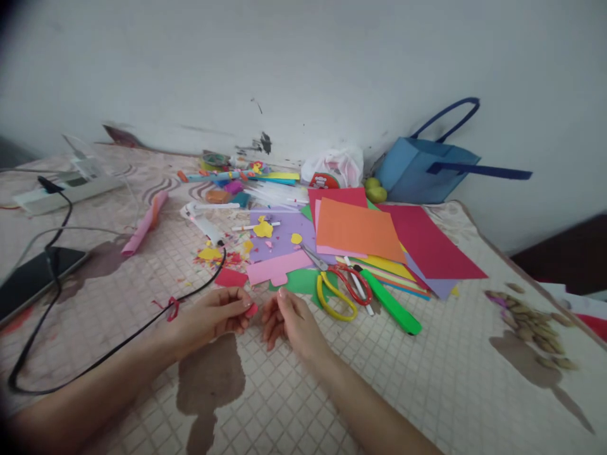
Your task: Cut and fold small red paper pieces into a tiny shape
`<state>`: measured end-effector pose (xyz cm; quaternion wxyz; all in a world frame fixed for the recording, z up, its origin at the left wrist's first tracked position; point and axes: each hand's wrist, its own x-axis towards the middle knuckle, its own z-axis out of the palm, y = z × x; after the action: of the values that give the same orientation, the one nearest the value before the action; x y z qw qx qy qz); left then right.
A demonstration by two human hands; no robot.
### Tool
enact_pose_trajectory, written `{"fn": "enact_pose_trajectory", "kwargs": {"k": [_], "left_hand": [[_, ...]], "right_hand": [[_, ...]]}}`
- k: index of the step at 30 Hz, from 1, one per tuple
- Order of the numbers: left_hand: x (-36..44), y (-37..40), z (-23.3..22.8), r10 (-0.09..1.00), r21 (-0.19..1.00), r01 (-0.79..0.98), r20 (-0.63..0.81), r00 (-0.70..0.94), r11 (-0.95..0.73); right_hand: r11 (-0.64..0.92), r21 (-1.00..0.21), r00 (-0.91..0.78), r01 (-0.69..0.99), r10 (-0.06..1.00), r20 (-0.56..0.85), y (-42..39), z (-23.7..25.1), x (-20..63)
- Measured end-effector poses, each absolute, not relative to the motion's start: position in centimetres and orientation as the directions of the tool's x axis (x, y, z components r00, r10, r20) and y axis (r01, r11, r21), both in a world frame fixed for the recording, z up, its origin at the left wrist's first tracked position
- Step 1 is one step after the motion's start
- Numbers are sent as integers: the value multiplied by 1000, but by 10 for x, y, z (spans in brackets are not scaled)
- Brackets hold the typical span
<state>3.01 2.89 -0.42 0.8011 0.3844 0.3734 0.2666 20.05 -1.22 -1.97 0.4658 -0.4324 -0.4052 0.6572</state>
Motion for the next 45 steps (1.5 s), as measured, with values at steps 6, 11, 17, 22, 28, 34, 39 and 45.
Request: {"fn": "enact_pose_trajectory", "kwargs": {"k": [6,11,17,22,28,34,39,45], "left_hand": [[27,24,-13,736,858,-155,-312,600,490],[29,23,-13,752,899,-95,-296,589,427],[32,25,-10,696,853,-134,-310,647,505],[30,27,-15,700,842,-184,-277,659,506],[29,20,-11,720,902,-127,-237,652,412],[30,20,-10,716,909,-108,-238,657,402],[30,23,-13,704,918,-98,-223,674,385],[35,25,-9,708,881,-125,-274,651,456]], "right_hand": [[-189,-968,-154,-165,974,-164,-15,-18,195],[-187,-976,-145,-114,975,-170,-19,-14,195],[-204,-960,-113,-192,976,-184,-25,-17,186],[-233,-924,-101,-303,972,-211,-22,-20,189],[-220,-944,-169,-245,969,-181,-21,-20,192],[-222,-941,-168,-258,969,-182,-20,-19,192],[-228,-938,-144,-260,970,-196,-19,-18,192],[-300,-903,-181,-308,950,-254,-14,-13,187]]}}
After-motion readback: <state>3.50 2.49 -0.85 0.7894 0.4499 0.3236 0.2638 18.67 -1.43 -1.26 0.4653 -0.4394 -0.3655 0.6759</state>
